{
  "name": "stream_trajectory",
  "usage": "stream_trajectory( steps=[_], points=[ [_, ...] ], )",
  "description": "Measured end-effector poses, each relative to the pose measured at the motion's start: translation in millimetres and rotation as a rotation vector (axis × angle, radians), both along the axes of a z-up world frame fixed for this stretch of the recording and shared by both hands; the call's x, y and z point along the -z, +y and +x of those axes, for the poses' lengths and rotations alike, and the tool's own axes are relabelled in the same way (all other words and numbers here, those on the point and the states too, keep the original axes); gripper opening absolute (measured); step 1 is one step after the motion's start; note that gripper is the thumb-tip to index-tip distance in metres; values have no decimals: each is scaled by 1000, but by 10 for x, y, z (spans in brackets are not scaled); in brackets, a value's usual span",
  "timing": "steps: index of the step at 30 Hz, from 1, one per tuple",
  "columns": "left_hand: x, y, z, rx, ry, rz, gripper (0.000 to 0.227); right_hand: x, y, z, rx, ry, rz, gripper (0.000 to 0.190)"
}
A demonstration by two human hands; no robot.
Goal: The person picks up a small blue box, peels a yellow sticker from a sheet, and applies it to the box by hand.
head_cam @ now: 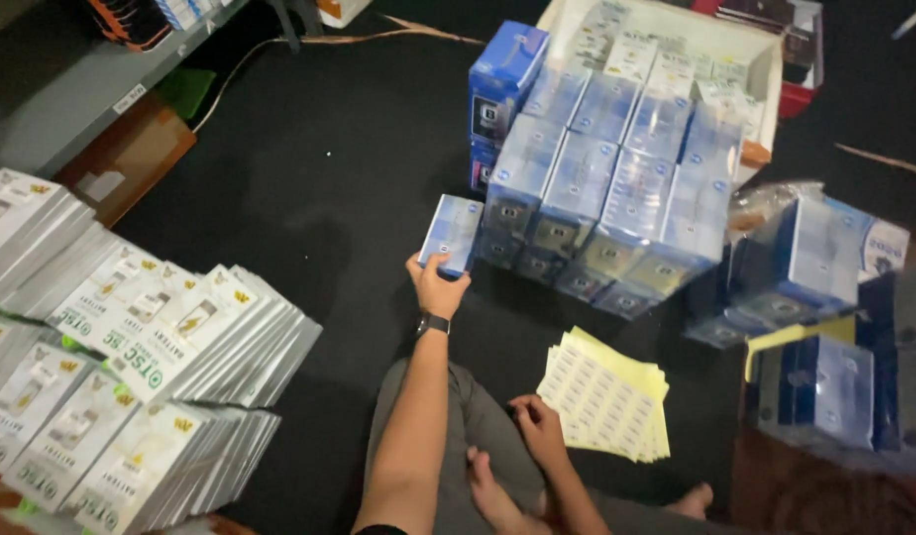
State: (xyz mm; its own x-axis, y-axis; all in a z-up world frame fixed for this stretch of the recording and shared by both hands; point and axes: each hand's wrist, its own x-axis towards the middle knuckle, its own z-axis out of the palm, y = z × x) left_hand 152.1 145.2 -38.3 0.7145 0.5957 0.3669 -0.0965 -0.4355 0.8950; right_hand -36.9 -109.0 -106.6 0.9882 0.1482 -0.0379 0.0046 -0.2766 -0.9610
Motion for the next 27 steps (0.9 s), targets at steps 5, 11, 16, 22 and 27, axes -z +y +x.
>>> stream_trajectory(
  steps=[5,11,16,22,27],
  points=[
    [-82,-44,-473,-74,77,-99,39,-244,-19,-181,15,7,-25,21],
    [-533,-124,-1137,-27,116,-156,39,-400,-89,-372,8,18,13,18],
    [-910,-230,-1487,157,70,-79,43,-480,-458,-270,112,38,19,21],
    [-452,-576,-1004,679,28,-190,48,-1204,-1033,100,274,-31,131,67],
    [-119,-1294,-697,1110,-60,-314,51,-1916,-1369,141,188,176,25,117]
  ],
)
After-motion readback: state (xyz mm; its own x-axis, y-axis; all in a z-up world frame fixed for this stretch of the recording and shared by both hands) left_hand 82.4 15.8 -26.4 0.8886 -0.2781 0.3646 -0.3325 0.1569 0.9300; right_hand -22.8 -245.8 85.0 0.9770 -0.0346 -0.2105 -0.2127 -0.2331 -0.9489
